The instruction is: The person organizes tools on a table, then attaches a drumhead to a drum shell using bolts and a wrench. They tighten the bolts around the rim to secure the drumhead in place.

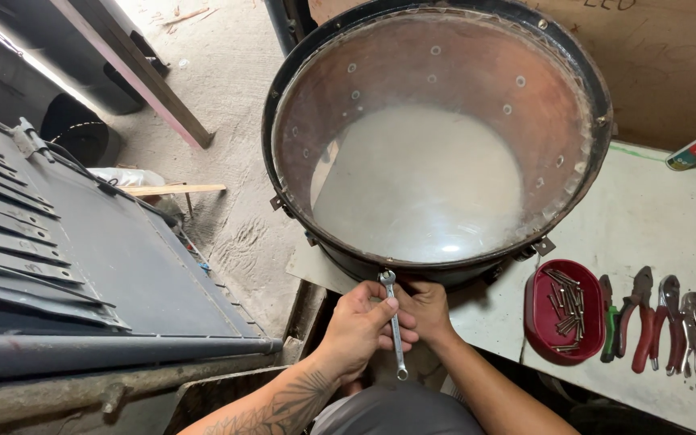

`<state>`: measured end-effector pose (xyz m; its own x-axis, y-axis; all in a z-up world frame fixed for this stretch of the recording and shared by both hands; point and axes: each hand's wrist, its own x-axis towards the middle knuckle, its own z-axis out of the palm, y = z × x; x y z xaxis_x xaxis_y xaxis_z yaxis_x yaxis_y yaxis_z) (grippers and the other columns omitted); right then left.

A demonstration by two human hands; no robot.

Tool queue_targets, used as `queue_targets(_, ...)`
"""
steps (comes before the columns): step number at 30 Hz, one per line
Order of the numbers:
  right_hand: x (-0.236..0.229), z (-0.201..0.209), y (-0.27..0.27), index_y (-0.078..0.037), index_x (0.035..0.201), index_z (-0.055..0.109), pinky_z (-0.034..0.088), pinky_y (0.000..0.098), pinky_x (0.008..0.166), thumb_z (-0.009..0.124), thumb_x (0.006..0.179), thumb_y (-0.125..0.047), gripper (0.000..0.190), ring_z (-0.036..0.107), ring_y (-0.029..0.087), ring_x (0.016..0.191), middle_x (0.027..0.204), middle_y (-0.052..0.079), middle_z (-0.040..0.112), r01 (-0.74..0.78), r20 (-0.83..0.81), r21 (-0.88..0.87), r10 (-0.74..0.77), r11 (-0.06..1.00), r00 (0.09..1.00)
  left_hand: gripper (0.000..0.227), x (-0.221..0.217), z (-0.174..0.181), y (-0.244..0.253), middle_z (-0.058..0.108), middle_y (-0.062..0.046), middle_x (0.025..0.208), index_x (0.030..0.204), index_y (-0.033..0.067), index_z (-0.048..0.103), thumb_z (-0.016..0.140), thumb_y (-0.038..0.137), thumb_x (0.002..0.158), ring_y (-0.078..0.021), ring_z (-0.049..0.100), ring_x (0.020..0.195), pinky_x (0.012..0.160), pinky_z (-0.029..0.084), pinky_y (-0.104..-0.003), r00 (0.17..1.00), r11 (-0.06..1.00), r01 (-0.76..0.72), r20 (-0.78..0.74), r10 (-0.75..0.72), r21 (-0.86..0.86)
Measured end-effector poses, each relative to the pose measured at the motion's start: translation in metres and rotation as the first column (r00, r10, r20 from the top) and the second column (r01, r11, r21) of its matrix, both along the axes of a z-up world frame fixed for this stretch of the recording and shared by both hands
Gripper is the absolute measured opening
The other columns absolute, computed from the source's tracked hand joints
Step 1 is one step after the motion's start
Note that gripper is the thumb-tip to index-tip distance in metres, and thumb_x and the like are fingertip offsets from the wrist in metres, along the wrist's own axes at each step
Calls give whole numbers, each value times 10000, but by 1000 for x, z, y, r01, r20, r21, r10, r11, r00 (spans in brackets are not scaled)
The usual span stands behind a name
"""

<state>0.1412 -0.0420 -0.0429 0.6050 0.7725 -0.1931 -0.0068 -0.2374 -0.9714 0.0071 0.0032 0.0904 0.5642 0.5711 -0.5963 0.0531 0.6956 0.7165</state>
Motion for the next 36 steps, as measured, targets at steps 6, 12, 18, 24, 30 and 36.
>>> queue_targets(6, 5, -20, 0, -169, 494, 451, 178, 294, 418, 766, 912, -257, 531, 290, 40, 510, 508, -101, 335, -31, 95, 31, 28, 999, 995, 143, -3, 1, 5, 690, -251, 775, 1105, 6, 490, 575, 90, 1026, -308, 671, 514, 443, 594, -382, 998, 996, 52, -45, -49, 72)
queue_targets(12, 4, -11, 1, -114, 751, 779, 418, 272, 515, 756, 915, -220, 196, 524, 45, 631, 665, -99, 617, -55, 111, 107, 43, 993, 993, 127, -14, 17, 20, 647, -159, 656, 1089, 31, 561, 588, 135, 1022, -197, 560, 414, 354, 468, -300, 984, 985, 137, -128, -123, 106)
queue_targets(18, 0, 6, 2, -68, 712, 744, 467, 274, 431, 725, 930, -191, 251, 601, 106, 484, 604, 19, 683, -52, 33, 106, 49, 993, 998, 143, -17, 16, 28, 634, -130, 650, 1087, 19, 601, 580, 138, 1010, -171, 519, 395, 335, 419, -286, 970, 969, 194, -176, -167, 151)
queue_targets(24, 1, 1, 1, -88, 668, 687, 427, 273, 418, 735, 933, -228, 304, 571, 90, 479, 543, 12, 625, -67, 21, 170, 64, 983, 998, 133, -16, 17, 27, 666, -188, 672, 1077, 8, 554, 564, 125, 1015, -214, 566, 419, 372, 493, -321, 979, 979, 179, -120, -168, 96)
queue_targets(30, 1, 1, 2, -83, 727, 759, 450, 269, 434, 732, 926, -232, 251, 598, 95, 481, 572, 14, 676, -62, 41, 123, 57, 991, 998, 141, -17, 16, 30, 667, -172, 665, 1069, 9, 570, 578, 135, 1006, -201, 555, 413, 359, 476, -305, 973, 967, 211, -129, -193, 141)
queue_targets(36, -3, 0, 9, -66, 626, 793, 518, 288, 431, 794, 849, -144, 236, 653, 194, 389, 402, 117, 637, 56, 34, 47, -58, 997, 998, 243, -24, -4, 52, 705, -192, 627, 1111, -65, 675, 640, 104, 940, -179, 617, 370, 322, 541, -267, 937, 864, 334, -233, -260, 376)
